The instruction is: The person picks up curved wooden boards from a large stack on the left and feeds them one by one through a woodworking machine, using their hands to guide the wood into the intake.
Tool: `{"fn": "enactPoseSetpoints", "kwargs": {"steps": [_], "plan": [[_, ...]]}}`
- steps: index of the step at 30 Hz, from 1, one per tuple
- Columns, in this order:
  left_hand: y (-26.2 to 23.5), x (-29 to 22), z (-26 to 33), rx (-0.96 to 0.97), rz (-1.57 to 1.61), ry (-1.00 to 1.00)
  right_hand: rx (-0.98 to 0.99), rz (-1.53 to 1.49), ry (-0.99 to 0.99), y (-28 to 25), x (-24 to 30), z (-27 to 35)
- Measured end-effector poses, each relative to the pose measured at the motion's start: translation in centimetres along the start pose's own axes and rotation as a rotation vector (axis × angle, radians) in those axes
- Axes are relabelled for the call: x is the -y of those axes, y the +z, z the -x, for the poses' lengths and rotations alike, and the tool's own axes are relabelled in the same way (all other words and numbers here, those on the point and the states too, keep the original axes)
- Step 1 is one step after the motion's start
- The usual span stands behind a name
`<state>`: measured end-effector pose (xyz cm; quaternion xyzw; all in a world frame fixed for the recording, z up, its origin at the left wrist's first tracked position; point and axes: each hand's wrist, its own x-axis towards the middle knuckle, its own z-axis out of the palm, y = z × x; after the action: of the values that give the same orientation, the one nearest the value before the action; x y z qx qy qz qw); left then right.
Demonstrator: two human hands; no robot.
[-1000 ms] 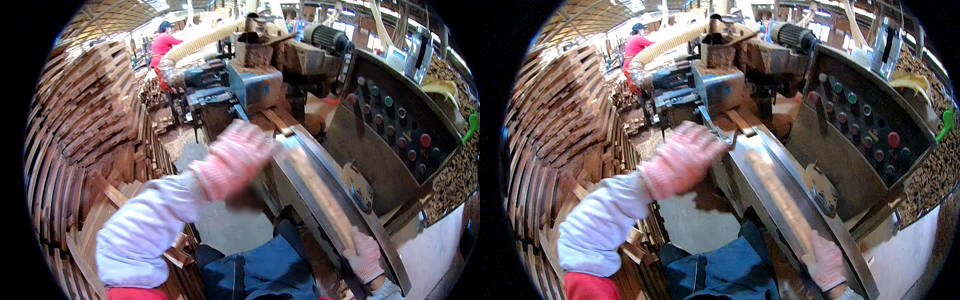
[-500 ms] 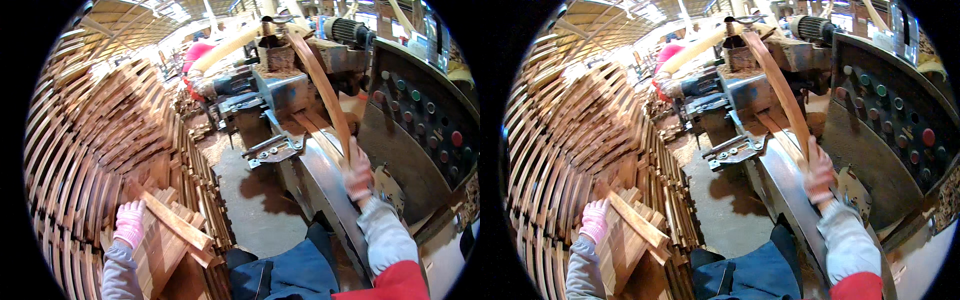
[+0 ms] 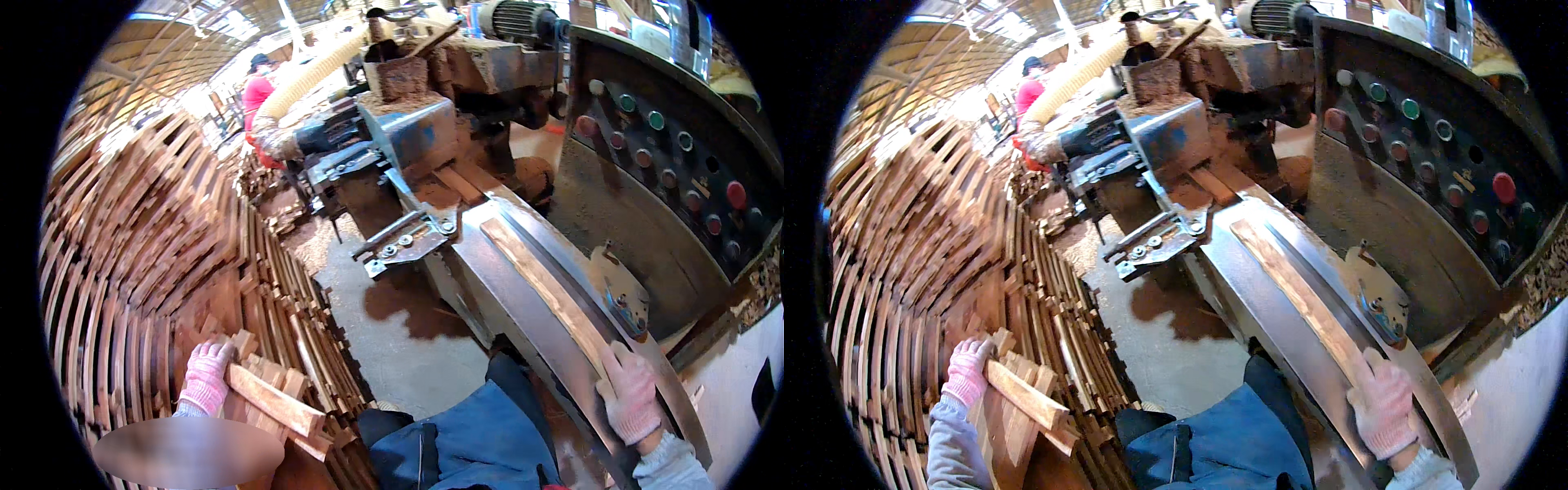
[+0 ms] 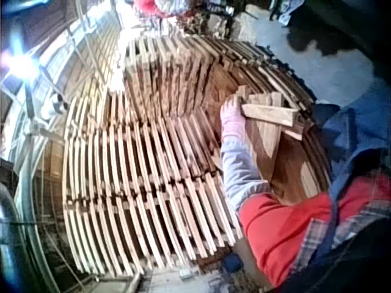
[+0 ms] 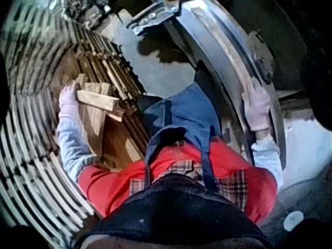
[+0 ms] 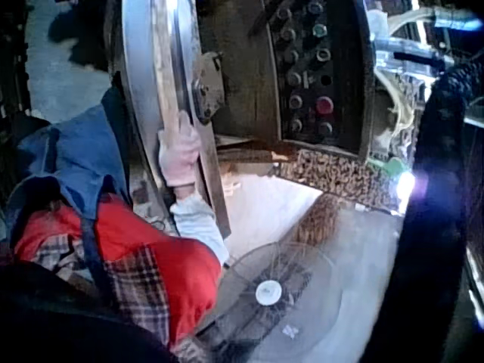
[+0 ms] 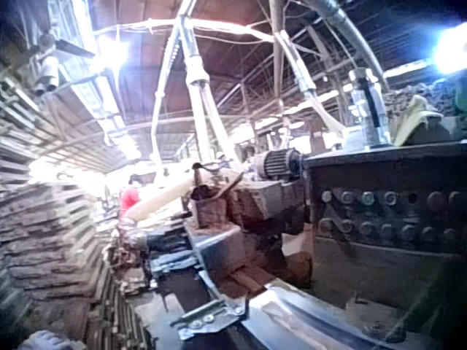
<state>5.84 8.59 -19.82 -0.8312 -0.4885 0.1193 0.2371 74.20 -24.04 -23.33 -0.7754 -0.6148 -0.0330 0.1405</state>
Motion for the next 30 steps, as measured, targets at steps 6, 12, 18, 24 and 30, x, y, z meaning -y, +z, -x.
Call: {"fn": "enactPoseSetpoints", "kwargs": {"steps": [6, 12, 18, 24, 30], "plan": [[-4.3, -1.5, -1.3, 0.093, 0.029, -0.020, -0.161, 0.087, -0.259, 2.4, -1.6, -3.9], [-11.0, -4.0, -0.9, -0.041, -0.076, 0.033, -0.170, 0.143, -0.297, 9.2, 0.9, -19.3], [-18.9, -12.2, -10.6, 0.039, -0.162, 0.227, -0.102, -0.150, -0.296, 12.0, 3.6, -27.9], [-15.7, -24.0, -22.3, -0.249, -0.273, 0.304, 0.137, -0.520, -0.539, 0.7, 13.3, -14.4], [-27.3, -35.3, -19.4, -0.556, 0.212, 0.775, -0.002, -0.272, -0.057, -0.9, 4.3, 0.5]]}}
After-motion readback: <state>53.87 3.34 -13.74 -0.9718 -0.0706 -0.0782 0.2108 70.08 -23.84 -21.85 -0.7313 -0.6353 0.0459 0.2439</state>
